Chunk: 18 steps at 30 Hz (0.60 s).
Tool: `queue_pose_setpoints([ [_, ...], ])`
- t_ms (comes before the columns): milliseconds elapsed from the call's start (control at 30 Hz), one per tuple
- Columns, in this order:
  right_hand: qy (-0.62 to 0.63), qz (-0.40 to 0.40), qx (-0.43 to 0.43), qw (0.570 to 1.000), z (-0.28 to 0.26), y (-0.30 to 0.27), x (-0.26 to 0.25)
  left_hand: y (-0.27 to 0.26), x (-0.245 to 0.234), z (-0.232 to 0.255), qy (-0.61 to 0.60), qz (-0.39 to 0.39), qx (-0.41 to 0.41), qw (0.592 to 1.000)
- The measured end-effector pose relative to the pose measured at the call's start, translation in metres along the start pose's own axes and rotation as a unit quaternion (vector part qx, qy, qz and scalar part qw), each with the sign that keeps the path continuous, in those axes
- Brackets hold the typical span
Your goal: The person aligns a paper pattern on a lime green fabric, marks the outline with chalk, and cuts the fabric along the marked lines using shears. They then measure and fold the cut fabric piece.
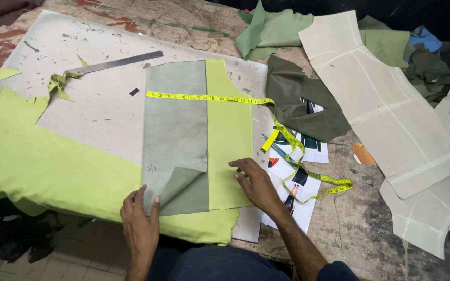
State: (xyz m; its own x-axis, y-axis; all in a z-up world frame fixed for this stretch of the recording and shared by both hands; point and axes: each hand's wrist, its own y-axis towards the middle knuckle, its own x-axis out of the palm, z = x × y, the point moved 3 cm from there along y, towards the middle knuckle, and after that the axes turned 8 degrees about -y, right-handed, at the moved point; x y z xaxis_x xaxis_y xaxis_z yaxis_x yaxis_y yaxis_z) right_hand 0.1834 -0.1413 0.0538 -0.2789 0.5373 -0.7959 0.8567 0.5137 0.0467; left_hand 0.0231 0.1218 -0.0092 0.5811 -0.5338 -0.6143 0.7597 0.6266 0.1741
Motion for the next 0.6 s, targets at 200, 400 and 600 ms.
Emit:
queue_pose_setpoints([
  [200, 0.051, -0.03, -0.028, 0.998, -0.026, -0.007, 0.037, -0.001, 0.01, -0.033, 0.022, -0.045, 0.001, 0.999],
  [400, 0.05, 0.014, -0.056, 0.997, -0.036, -0.037, 0.048, -0.004, 0.053, -0.081, 0.175, 0.002, 0.191, 0.966],
  [600, 0.015, -0.021, -0.116, 0.993, -0.061, -0.056, 0.052, -0.013, 0.112, -0.115, 0.115, -0.067, 0.214, 0.968],
])
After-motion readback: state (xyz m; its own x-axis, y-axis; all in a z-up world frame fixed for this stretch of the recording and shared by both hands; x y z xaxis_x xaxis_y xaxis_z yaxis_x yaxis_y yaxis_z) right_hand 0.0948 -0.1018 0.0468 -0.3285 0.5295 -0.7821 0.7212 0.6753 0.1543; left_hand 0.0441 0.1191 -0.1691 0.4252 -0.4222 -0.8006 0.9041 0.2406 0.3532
